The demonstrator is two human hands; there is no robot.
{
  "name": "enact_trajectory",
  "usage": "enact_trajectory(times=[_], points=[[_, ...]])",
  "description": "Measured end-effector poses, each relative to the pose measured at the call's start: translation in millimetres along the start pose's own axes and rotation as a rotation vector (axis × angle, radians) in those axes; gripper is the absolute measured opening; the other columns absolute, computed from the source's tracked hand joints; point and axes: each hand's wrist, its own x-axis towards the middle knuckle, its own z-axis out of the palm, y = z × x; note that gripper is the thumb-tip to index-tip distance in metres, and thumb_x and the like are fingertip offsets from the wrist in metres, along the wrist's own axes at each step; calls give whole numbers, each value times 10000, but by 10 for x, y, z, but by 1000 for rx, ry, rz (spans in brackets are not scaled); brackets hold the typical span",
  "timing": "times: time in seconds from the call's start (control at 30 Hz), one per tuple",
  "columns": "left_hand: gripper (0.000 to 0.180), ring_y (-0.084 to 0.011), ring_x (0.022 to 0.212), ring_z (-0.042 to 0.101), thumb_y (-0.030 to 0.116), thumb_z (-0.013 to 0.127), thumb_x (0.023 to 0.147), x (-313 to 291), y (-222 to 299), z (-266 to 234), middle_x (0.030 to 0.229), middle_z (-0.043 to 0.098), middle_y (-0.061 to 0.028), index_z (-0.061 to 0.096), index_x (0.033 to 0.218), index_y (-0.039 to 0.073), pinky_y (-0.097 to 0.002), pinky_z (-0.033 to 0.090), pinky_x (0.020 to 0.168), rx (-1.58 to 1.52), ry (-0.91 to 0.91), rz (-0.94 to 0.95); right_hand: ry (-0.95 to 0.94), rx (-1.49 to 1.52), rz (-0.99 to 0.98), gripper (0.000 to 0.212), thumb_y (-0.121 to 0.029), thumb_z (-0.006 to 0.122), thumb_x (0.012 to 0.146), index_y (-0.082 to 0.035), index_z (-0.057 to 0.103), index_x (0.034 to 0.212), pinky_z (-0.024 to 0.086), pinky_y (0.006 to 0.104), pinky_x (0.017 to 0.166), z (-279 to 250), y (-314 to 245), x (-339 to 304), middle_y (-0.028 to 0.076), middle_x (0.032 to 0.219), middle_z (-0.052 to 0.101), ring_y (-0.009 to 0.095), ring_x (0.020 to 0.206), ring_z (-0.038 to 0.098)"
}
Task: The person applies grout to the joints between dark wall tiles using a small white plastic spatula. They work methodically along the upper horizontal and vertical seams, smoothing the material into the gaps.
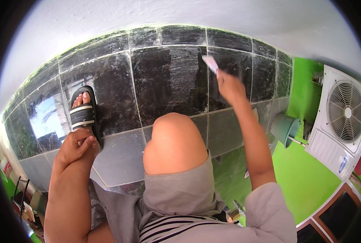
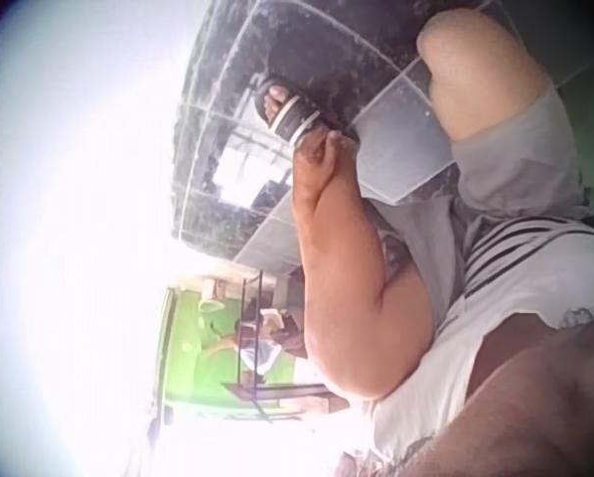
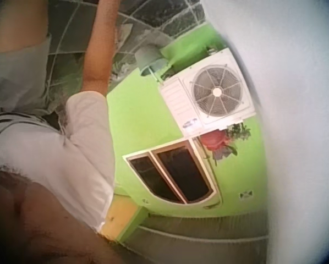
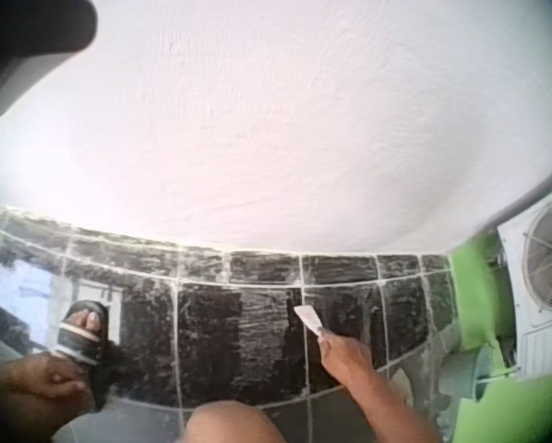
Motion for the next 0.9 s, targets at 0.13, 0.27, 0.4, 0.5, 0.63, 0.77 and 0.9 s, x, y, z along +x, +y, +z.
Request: enact_trajectory(times=[0.13, 0.27, 0.4, 0.5, 0.63, 0.77, 0.9], points=[[202, -259, 786, 696, 159, 628, 1012, -48, 86, -40, 828, 718, -113, 726, 912, 15, -363, 541, 721, -17, 24, -5, -124, -99, 27, 355, -339, 558, 1046, -273, 668, 1377, 568, 571, 774, 471, 354, -1128, 237, 875, 735, 462, 833, 716], [197, -257, 784, 695, 168, 638, 1011, -9, 57, -49, 830, 721, -109, 730, 915, 21, -355, 540, 729, -15, -13, -55, -18, -35, 3, 349, -349, 566, 1042, -243, 683, 1353, 569, 560, 755, 475, 332, -1029, 242, 882, 732, 465, 831, 711], [197, -251, 786, 696, 173, 640, 1012, 126, 90, -28, 829, 720, -106, 732, 916, 28, -354, 540, 733, 13, -54, -47, 141, 38, -38, 351, -358, 513, 1058, -220, 691, 1327, 564, 547, 826, 31, 106, 180, 245, 1027, 731, 456, 958, 702], [195, -244, 789, 702, 171, 633, 1016, 63, 3, -5, 824, 721, -103, 732, 931, 26, -353, 541, 732, 36, -25, -27, 79, 27, -27, 356, -358, 479, 1068, -217, 691, 1316, 560, 549, 856, -62, 79, 143, 241, 1075, 730, 444, 1000, 702], [191, -238, 777, 711, 167, 625, 1020, -39, 20, -2, 821, 724, -102, 733, 957, 23, -352, 545, 730, -33, 21, -40, -74, -39, 23, 379, -380, 510, 1055, -240, 665, 1372, 557, 565, 843, 285, 369, -734, 254, 1003, 736, 466, 944, 709], [193, -233, 762, 715, 163, 618, 1025, 11, 91, -26, 822, 731, -102, 740, 974, 23, -351, 552, 734, -7, 3, -45, -37, -48, 23, 375, -373, 523, 1050, -238, 671, 1366, 561, 567, 830, 294, 371, -618, 251, 990, 740, 464, 921, 712], [192, -229, 773, 718, 160, 618, 1026, 97, 50, -22, 833, 736, -99, 749, 982, 26, -355, 555, 737, 26, -40, -28, 89, -40, -41, 363, -362, 516, 1054, -222, 684, 1342, 562, 540, 864, -108, 108, 231, 233, 1040, 745, 445, 977, 708]])
